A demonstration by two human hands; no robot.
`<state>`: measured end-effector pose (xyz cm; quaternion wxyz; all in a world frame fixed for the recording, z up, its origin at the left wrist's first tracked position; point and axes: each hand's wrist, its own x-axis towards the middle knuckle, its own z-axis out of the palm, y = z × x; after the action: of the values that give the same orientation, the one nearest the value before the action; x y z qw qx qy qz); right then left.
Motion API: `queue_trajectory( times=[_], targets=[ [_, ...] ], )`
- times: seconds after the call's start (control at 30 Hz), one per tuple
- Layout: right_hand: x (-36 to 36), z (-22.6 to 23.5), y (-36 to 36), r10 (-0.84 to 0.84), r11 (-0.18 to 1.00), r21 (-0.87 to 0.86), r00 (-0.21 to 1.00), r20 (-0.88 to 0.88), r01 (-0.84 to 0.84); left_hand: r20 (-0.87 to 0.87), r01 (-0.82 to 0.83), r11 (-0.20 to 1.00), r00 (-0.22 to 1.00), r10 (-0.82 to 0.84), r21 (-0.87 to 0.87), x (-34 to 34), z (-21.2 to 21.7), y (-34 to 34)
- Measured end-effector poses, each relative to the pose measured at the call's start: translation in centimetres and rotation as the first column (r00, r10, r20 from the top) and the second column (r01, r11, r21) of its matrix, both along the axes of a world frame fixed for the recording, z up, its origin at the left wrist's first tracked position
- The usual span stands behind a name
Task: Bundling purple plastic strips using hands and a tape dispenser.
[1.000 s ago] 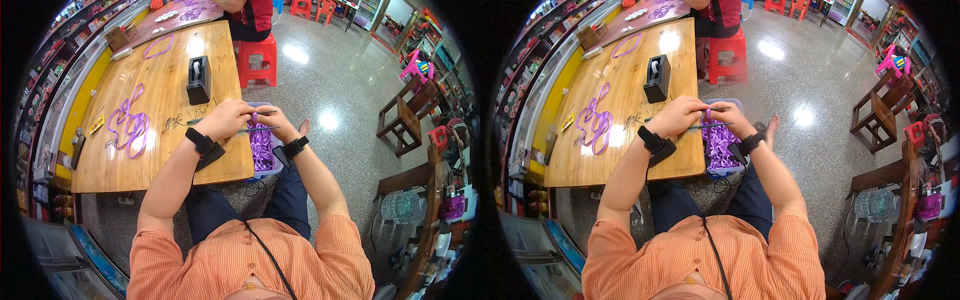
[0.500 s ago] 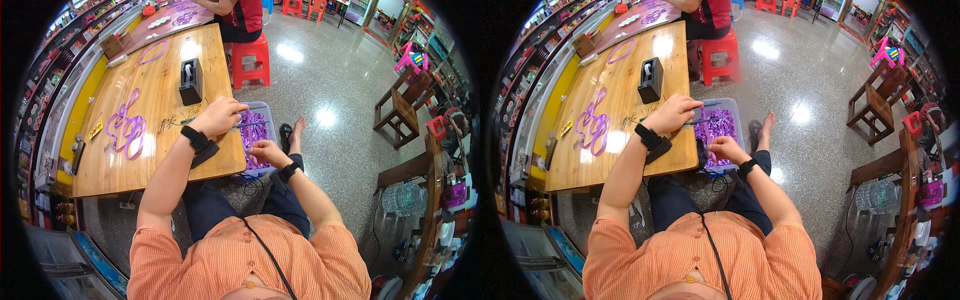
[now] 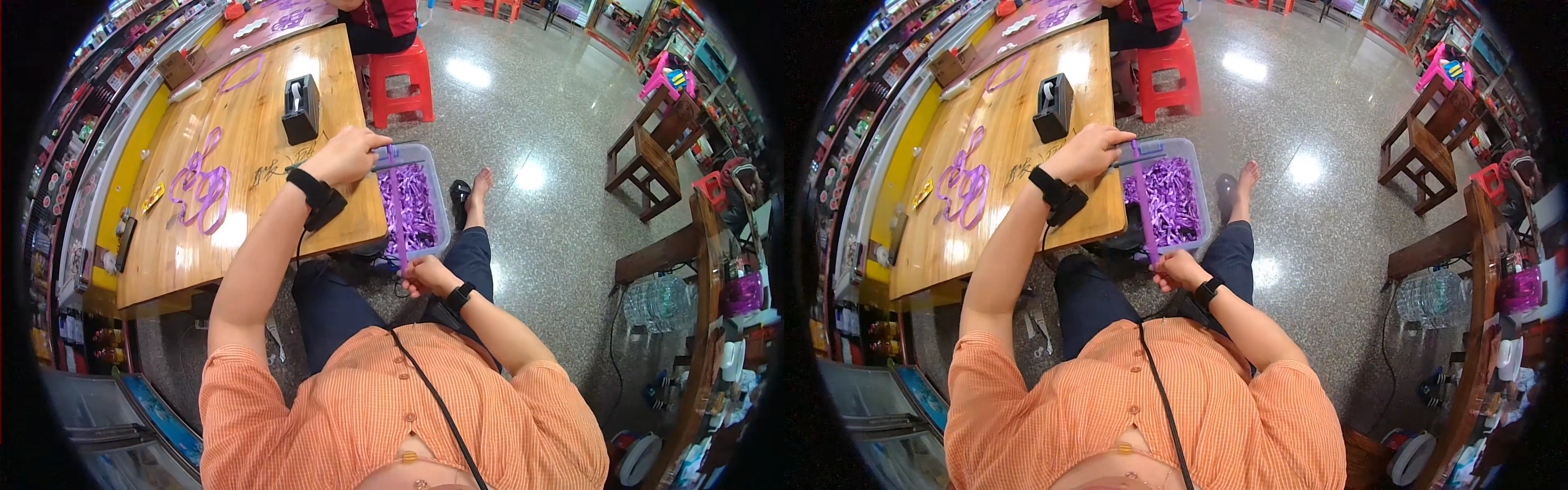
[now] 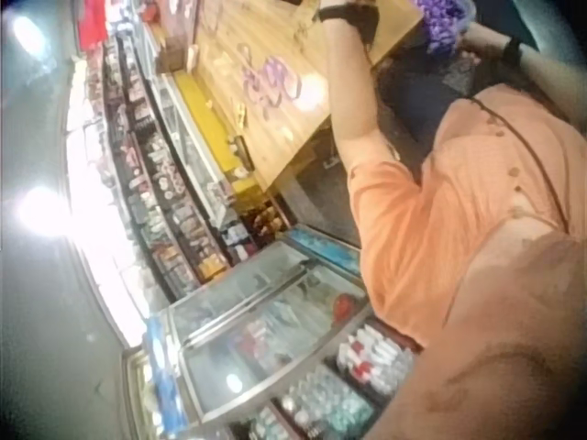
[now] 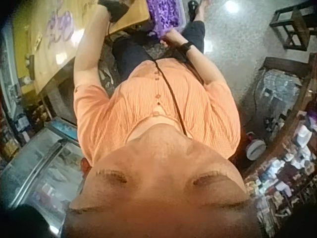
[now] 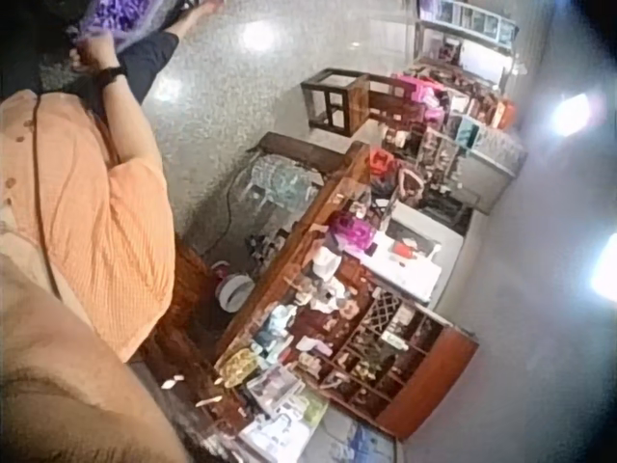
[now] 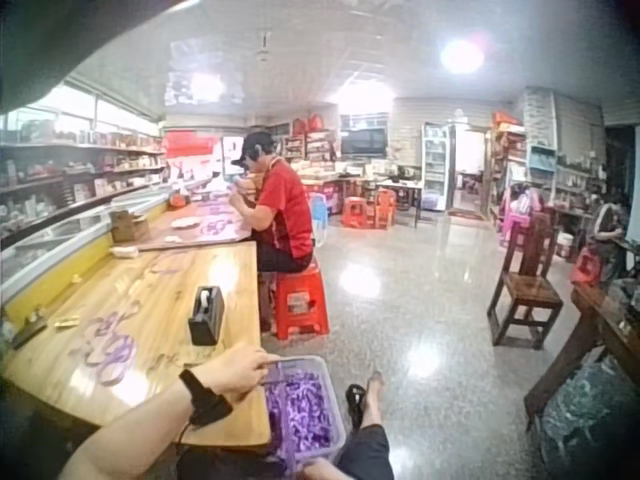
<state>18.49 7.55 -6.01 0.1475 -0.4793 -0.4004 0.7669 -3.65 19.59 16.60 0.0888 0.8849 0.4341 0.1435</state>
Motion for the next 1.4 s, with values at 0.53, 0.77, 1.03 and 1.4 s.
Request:
queue_trajectory(
  times=[0.53, 0.77, 1.03, 1.4],
  targets=[
    [2.0, 5.5, -4.9, 0.09, 0.988, -0.116, 0.988, -0.128, -0.105, 0.342, -0.008, 0.928, 0.929, 0.145, -0.372, 2.0, -8.3, -18.8],
    [2.9, 6.8, -6.1, 0.091, 0.987, -0.115, 0.98, -0.176, -0.112, 0.578, 0.275, 0.519, 0.533, 0.618, -0.809, 4.4, -15.1, -19.8],
    [5.8, 9.9, -2.4, -0.007, 0.965, 0.257, 0.98, -0.199, 0.059, 0.594, 0.06, 0.785, 0.689, 0.414, -0.617, 4.7, -11.9, -21.2],
    [2.2, 16.4, -1.9, -0.137, -0.408, 0.909, 0.99, 0.033, -0.087, 0.723, 0.379, 0.622, 0.459, 0.516, -0.685, 4.9, -4.8, -22.0]
  ],
)
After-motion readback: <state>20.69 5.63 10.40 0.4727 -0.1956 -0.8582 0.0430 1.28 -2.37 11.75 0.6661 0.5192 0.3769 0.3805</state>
